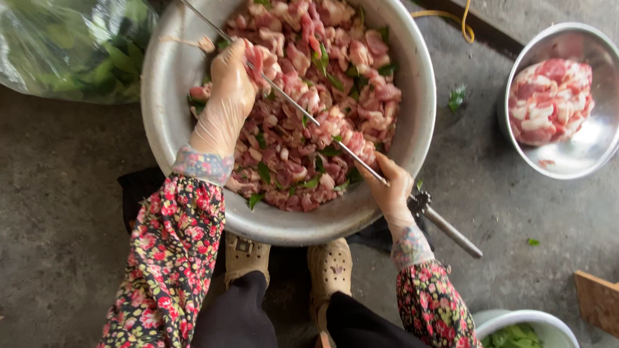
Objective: The person threads pieces of raw meat and green leaves onto metal skewers from a large bowl. They continue adding pieces along the length of the skewer, occasionally adjusting the arrangement with gloved hands.
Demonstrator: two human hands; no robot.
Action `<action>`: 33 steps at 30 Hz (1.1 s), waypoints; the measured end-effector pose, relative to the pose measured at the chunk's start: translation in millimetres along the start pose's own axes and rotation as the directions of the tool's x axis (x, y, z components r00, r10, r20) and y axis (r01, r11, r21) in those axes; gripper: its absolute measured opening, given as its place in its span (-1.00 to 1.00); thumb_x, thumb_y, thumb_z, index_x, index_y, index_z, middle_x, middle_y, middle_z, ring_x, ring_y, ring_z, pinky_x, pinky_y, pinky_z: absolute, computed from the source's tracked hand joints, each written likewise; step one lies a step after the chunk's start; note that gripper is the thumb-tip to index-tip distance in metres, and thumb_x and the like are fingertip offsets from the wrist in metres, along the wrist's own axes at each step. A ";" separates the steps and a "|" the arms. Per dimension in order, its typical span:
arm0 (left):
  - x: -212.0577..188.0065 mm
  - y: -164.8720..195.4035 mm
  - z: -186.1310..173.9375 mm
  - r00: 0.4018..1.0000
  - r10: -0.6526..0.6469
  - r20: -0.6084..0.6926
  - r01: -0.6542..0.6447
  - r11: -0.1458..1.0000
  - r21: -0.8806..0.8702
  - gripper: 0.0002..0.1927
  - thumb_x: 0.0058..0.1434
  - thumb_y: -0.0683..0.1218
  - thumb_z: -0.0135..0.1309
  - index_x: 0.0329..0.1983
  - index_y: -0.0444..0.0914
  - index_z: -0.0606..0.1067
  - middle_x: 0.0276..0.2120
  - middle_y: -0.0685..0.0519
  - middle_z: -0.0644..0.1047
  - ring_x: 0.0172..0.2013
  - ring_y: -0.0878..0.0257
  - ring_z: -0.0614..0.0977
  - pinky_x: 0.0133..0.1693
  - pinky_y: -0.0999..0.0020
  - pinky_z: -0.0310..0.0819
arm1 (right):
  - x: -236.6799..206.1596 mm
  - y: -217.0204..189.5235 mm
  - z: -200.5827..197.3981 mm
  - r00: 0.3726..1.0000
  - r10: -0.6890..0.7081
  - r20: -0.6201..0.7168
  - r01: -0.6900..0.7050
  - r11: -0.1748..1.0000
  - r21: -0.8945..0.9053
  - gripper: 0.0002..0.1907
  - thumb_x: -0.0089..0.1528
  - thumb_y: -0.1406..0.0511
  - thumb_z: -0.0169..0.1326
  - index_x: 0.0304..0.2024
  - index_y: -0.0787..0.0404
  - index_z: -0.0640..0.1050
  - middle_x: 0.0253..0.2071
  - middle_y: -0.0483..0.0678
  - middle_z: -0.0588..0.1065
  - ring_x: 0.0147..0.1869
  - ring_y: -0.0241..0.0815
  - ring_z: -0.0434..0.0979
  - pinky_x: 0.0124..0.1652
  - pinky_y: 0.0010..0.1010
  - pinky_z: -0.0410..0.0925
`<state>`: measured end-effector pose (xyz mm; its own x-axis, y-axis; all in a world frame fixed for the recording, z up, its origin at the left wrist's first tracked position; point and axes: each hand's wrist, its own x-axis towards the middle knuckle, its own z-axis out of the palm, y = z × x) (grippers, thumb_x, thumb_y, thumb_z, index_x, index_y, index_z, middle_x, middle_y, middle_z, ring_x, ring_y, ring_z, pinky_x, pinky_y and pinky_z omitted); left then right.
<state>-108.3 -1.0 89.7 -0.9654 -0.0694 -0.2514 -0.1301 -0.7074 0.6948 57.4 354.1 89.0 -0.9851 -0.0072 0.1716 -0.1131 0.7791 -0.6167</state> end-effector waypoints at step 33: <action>-69.2 -39.3 -112.3 0.794 -0.128 0.594 -0.572 -0.487 0.660 -0.87 0.10 -0.22 0.16 -0.33 -0.12 0.62 -0.33 0.02 0.59 -0.15 0.05 0.60 0.01 0.09 0.43 | 2.3 13.1 2.5 0.999 -0.035 0.026 0.036 0.999 -0.021 -0.54 0.12 0.15 0.42 0.02 0.14 0.65 -0.34 -0.03 0.62 -0.28 -0.08 0.67 -0.26 -0.33 0.46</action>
<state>-11.0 -47.3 4.1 -0.8843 0.4533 0.1116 0.4665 0.8483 0.2505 53.3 362.8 79.4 -0.9836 -0.0506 0.1733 -0.1453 0.7914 -0.5938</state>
